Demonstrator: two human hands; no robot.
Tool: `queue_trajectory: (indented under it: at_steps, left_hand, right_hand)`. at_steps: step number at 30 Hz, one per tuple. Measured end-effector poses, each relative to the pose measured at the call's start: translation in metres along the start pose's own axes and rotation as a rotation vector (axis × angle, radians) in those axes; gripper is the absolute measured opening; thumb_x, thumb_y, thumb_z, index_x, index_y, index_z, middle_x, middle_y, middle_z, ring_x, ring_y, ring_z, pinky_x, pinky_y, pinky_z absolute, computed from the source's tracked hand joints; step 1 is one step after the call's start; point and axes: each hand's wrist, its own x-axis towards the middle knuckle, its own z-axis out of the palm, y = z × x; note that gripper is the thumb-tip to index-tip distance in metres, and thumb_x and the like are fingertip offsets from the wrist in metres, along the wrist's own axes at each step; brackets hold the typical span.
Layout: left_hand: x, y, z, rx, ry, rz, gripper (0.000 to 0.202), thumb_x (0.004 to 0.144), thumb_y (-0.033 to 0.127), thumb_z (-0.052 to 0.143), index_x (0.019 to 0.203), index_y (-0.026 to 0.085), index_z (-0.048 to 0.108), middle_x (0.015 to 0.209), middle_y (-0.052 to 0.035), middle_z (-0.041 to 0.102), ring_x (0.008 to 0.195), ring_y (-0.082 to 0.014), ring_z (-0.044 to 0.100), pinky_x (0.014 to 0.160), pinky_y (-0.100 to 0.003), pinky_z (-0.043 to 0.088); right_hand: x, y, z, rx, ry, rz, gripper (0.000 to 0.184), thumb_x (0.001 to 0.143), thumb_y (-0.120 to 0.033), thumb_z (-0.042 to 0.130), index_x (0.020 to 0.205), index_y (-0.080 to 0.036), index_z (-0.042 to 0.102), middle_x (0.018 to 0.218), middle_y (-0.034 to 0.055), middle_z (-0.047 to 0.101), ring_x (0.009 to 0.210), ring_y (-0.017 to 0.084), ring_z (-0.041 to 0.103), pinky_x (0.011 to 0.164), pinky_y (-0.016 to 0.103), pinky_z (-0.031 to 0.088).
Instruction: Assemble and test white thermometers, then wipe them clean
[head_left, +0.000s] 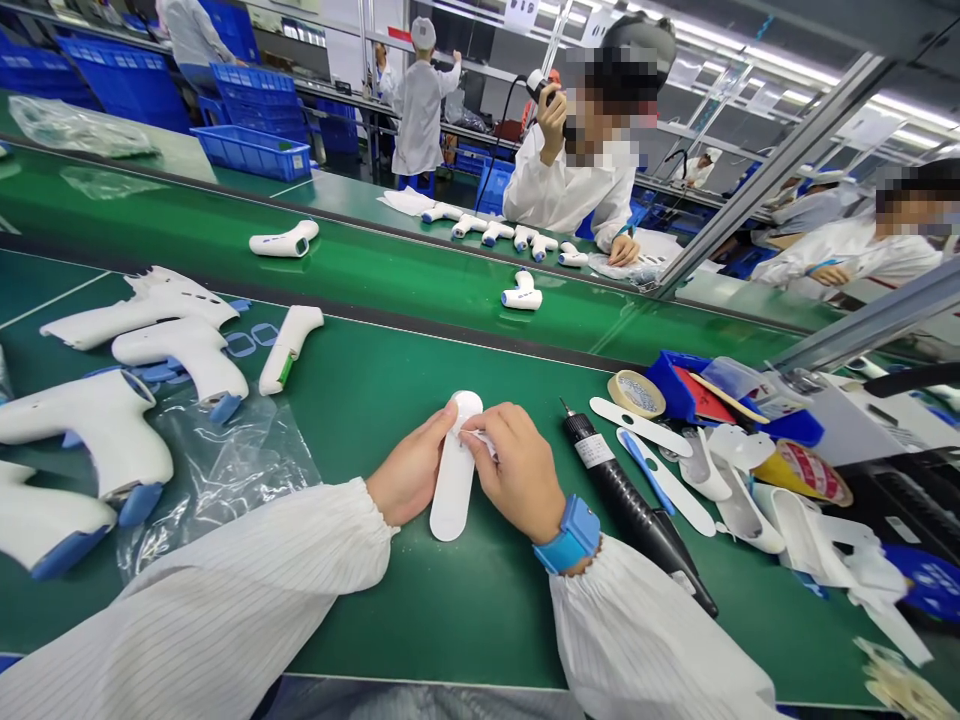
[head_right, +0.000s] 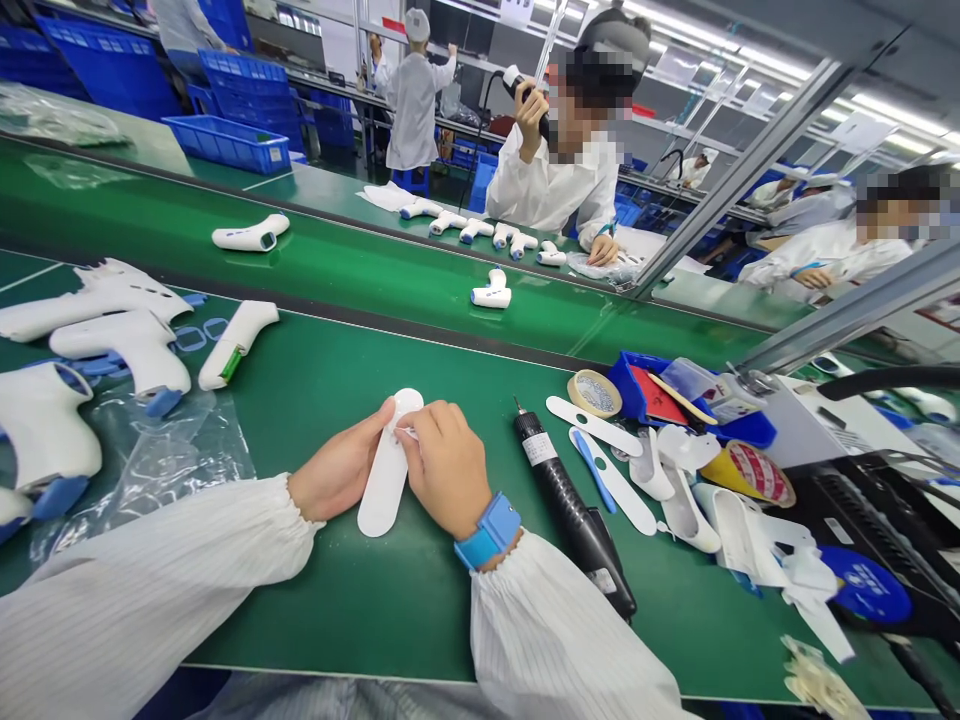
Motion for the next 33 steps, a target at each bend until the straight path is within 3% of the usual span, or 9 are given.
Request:
queue_trajectory:
  at_steps: [7,12,16,22,30,33]
  left_hand:
    - [-0.002,0.001,0.0,0.019,0.009,-0.025,0.025,0.085,0.037,0.048,0.092,0.015,0.058,0.082,-0.0042,0.063,0.083,-0.0176,0.059,0.077,-0.03,0.044]
    - [-0.001,0.0,0.0,0.061,-0.024,-0.002,0.027,0.085,0.038,0.049,0.097,0.017,0.06,0.085,-0.0042,0.064,0.08,-0.0172,0.059,0.076,-0.031,0.044]
    - [-0.002,0.0,0.0,0.143,0.064,-0.024,0.028,0.084,0.041,0.049,0.094,0.017,0.061,0.077,-0.003,0.062,0.069,-0.0158,0.057,0.068,-0.031,0.046]
    - [-0.003,0.003,0.0,0.168,0.102,-0.052,0.031,0.084,0.042,0.048,0.096,0.017,0.06,0.086,-0.0066,0.063,0.07,-0.0154,0.056,0.066,-0.031,0.047]
    - [-0.004,0.003,0.0,0.195,0.101,-0.061,0.032,0.083,0.043,0.049,0.097,0.016,0.06,0.079,-0.0057,0.061,0.069,-0.0154,0.055,0.064,-0.029,0.048]
    - [-0.004,0.004,0.001,0.203,0.11,-0.062,0.033,0.082,0.044,0.05,0.099,0.017,0.058,0.085,-0.0064,0.062,0.07,-0.0152,0.056,0.063,-0.029,0.049]
  right_hand:
    - [-0.007,-0.003,-0.003,0.085,-0.084,-0.01,0.013,0.088,-0.022,0.044,0.084,-0.021,0.056,0.079,0.0045,0.056,0.074,0.018,0.05,0.064,0.031,0.041]
    - [0.003,0.006,-0.001,-0.016,0.056,0.02,0.015,0.088,-0.021,0.043,0.082,-0.02,0.056,0.082,0.0069,0.057,0.078,0.02,0.05,0.066,0.033,0.041]
    - [0.0,0.013,-0.002,0.243,0.145,0.183,0.009,0.087,-0.022,0.046,0.083,-0.02,0.054,0.081,0.0042,0.057,0.077,0.018,0.053,0.068,0.031,0.042]
    - [-0.006,0.017,-0.003,0.648,0.118,0.461,0.01,0.083,-0.029,0.052,0.081,-0.02,0.054,0.076,0.0012,0.06,0.069,0.015,0.055,0.06,0.028,0.042]
    - [-0.004,0.013,-0.006,0.904,0.073,0.594,0.015,0.08,-0.034,0.056,0.081,-0.019,0.055,0.073,-0.0004,0.059,0.062,0.012,0.051,0.054,0.024,0.039]
    - [-0.004,0.012,-0.006,1.002,0.082,0.665,0.017,0.078,-0.036,0.058,0.08,-0.019,0.055,0.071,-0.0015,0.057,0.059,0.01,0.048,0.051,0.022,0.036]
